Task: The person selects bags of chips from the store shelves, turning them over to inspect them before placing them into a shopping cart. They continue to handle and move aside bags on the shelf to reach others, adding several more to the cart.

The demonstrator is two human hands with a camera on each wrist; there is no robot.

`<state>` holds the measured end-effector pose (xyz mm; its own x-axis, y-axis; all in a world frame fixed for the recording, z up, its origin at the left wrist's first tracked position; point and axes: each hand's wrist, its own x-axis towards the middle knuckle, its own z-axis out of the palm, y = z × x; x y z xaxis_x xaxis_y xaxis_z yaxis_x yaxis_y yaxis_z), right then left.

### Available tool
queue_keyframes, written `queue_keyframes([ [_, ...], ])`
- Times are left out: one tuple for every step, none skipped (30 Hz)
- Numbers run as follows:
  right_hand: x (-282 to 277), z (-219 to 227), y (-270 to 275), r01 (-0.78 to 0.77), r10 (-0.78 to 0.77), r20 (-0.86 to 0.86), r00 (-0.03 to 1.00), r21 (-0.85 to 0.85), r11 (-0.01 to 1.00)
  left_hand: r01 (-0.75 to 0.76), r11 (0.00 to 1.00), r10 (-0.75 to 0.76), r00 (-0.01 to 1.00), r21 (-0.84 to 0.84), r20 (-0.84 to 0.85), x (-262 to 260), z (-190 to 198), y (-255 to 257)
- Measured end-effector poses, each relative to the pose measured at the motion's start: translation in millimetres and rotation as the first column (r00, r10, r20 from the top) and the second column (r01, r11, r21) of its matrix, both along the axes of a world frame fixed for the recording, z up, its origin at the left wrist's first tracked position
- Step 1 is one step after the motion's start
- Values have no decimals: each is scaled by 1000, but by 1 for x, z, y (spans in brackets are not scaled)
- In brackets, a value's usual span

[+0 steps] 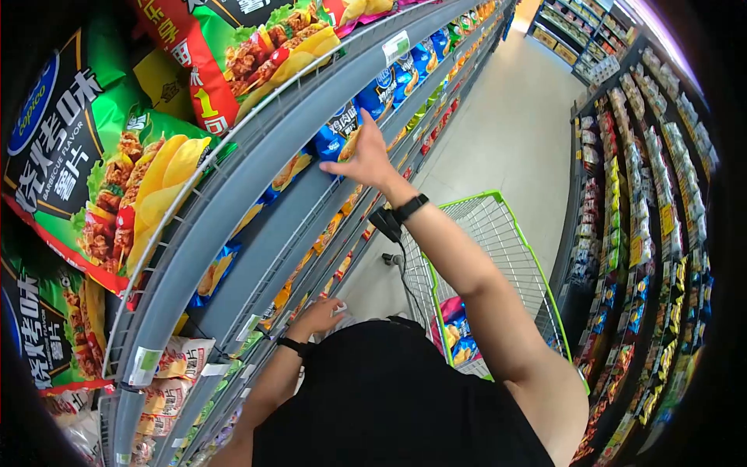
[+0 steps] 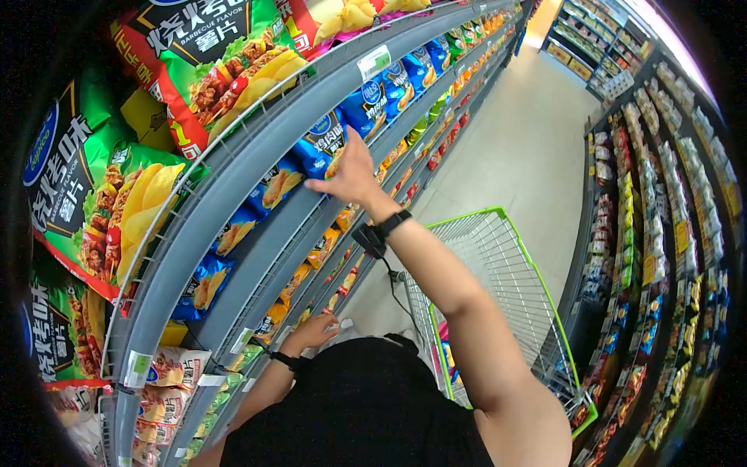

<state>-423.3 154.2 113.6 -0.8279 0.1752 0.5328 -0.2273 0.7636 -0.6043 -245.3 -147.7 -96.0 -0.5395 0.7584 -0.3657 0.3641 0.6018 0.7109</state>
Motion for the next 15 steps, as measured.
queue_keyframes([
  [-5, 0, -7, 63, -63, 16, 998, 0, 998, 4, 1000, -4, 1000, 11, 13, 2, -16, -4],
  [-9, 0, -13, 127, -127, 33, 991, 3, 992, 10, 1000, -10, 1000, -2, 19, 3, -13, -5],
  [-10, 1, -18, 192, -193, 51, 980, 9, 981, 18, 1000, -18, 1000, -15, 25, 5, -5, -5],
  [-10, 0, -21, 199, -198, 61, 978, -12, 980, 25, 999, -24, 999, -28, 35, 7, 0, -4],
  [-8, 1, -24, 203, -201, 71, 977, -33, 979, 12, 999, -11, 999, -31, 37, 7, 0, -3],
  [-7, 0, -28, 206, -201, 79, 976, -54, 977, -4, 999, 5, 999, -35, 38, 6, -1, -4],
  [-4, -7, -33, 201, -201, -47, 978, -6, 980, -20, 999, 21, 999, -39, 38, 6, -2, -6],
  [8, 0, -39, 165, -166, -103, 981, -9, 986, -7, 999, 9, 999, -40, 42, 5, -4, -8],
  [12, -5, -44, 150, -150, -120, 981, -9, 989, 7, 999, -6, 999, -39, 43, 2, -7, -9],
  [15, -8, -47, 136, -135, -141, 981, -7, 991, 23, 999, -21, 999, -37, 41, -2, -10, -7],
  [25, -3, -52, 121, -125, -133, 983, -39, 992, 49, 998, -48, 998, -36, 43, -4, -8, -2],
  [31, -1, -56, 119, -129, -139, 982, -77, 990, 76, 996, -74, 996, -38, 45, -7, -4, 1],
  [35, -3, -59, 104, -120, -148, 982, -110, 989, 100, 994, -98, 994, -43, 49, -8, 0, 4],
  [39, -6, -61, 88, -111, -158, 981, -144, 986, 124, 992, -122, 992, -35, 41, -10, 6, 10],
  [45, -6, -62, 32, -69, -194, 979, -187, 982, 149, 988, -148, 988, -29, 34, -12, 11, 19],
])
